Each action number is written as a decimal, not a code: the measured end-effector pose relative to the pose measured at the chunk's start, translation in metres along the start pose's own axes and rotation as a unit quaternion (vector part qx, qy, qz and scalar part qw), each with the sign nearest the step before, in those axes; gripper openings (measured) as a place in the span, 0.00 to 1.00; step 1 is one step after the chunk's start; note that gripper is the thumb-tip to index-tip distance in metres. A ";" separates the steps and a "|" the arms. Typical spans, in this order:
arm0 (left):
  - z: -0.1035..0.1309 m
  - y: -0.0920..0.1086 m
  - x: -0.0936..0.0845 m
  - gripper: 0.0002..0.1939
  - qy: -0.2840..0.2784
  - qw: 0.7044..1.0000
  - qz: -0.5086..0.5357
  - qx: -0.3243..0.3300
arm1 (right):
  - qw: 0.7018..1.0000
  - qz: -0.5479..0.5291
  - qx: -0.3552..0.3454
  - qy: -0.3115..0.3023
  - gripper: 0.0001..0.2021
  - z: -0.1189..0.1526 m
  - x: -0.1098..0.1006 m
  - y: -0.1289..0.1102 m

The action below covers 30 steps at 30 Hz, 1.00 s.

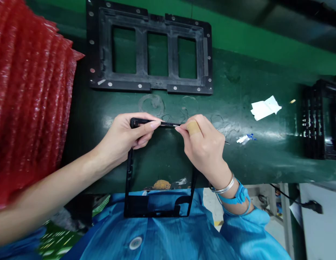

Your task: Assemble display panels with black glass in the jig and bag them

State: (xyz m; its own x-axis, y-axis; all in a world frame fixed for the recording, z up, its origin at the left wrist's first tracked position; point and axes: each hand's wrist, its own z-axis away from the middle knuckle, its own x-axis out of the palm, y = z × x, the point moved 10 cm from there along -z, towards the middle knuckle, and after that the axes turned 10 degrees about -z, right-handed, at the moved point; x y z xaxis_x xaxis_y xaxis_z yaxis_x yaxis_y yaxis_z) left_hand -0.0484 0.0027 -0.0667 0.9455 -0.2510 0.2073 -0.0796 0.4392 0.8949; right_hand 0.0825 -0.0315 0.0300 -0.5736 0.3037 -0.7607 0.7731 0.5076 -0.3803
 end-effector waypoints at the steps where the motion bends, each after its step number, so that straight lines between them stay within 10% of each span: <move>1: 0.000 0.000 0.000 0.05 0.000 1.000 -0.001 0.001 | 1.000 -0.002 0.001 0.002 0.08 0.001 0.000 0.001; 14: 0.001 0.000 -0.001 0.06 0.008 1.000 0.001 -0.007 | 0.996 -0.067 0.037 0.045 0.09 0.003 -0.013 0.011; 24: 0.001 0.001 -0.004 0.08 0.016 1.000 -0.011 -0.012 | 0.949 -0.127 0.115 0.263 0.09 0.016 -0.072 0.044; 30: 0.003 0.002 -0.004 0.08 0.012 1.000 -0.021 -0.015 | 0.965 -0.102 0.183 0.158 0.06 0.010 -0.056 0.064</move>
State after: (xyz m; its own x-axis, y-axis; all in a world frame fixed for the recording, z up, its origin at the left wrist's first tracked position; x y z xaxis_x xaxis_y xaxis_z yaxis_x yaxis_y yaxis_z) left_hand -0.0530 0.0021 -0.0647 0.9554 -0.2484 0.1598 -0.0308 0.4542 0.8904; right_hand 0.1667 -0.0241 0.0432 -0.7335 0.4879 -0.4732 0.6454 0.2820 -0.7099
